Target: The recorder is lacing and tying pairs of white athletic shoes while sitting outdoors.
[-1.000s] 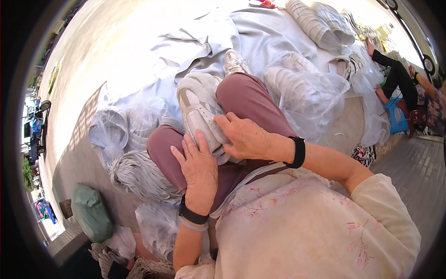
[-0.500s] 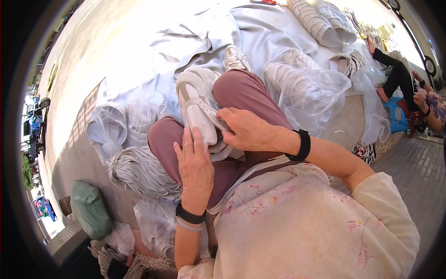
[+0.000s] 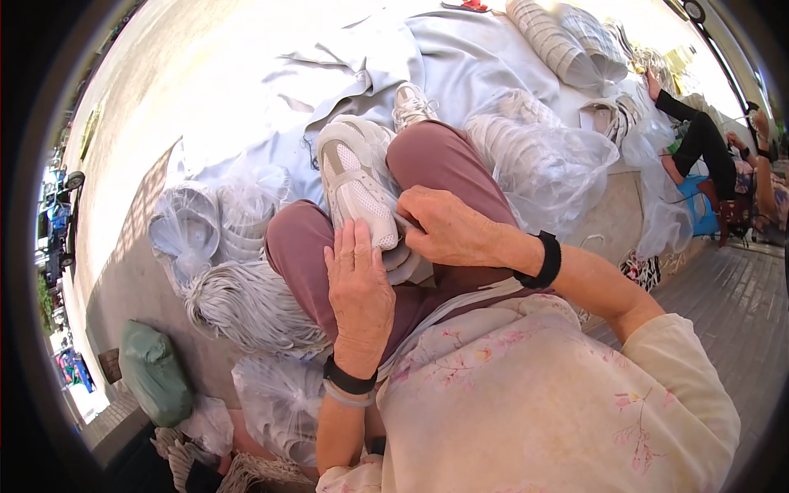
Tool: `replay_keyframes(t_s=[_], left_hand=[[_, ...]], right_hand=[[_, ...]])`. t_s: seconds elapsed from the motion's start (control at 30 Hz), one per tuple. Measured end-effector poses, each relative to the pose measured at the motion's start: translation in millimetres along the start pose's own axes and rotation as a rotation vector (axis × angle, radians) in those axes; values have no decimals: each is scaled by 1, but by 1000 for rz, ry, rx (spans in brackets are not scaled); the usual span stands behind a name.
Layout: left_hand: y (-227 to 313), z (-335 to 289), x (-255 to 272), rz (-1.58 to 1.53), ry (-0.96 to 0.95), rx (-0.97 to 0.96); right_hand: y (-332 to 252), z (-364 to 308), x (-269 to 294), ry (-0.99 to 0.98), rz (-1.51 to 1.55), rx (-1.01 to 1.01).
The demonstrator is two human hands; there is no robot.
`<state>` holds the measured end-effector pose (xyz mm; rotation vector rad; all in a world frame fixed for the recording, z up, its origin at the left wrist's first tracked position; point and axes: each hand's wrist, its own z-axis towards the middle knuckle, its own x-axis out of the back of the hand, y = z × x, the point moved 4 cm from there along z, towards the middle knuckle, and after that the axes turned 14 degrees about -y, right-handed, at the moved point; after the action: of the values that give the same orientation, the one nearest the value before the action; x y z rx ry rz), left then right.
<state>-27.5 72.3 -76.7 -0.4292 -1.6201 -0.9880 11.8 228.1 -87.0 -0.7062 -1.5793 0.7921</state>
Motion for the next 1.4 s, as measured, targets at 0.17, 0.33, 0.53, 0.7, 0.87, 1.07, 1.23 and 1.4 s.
replay_keyframes(t_s=[0.17, 0.33, 0.53, 0.7, 0.87, 1.07, 1.23, 1.4], left_hand=[[8, 1, 0, -77, -95, -23], [11, 1, -6, 43, -189, -41], [15, 2, -14, 144, -194, -47], [13, 4, 1, -180, -171, -142], [-2, 2, 12, -403, -95, -55], [2, -7, 10, 138, -286, -19], [1, -10, 6, 71, -270, 4], [-5, -15, 28, -199, -51, -7]], right_hand=[[-3, -1, -3, 25, -57, -36], [-2, -3, -3, 61, -41, -25], [-19, 2, -1, -16, -200, -13], [-22, 0, 1, -65, -226, -42], [-27, -7, -4, -87, -235, -39], [-22, -20, 14, 0, -157, -20], [-6, -45, 61, 76, -89, -7], [7, -94, 78, -263, 39, -185]])
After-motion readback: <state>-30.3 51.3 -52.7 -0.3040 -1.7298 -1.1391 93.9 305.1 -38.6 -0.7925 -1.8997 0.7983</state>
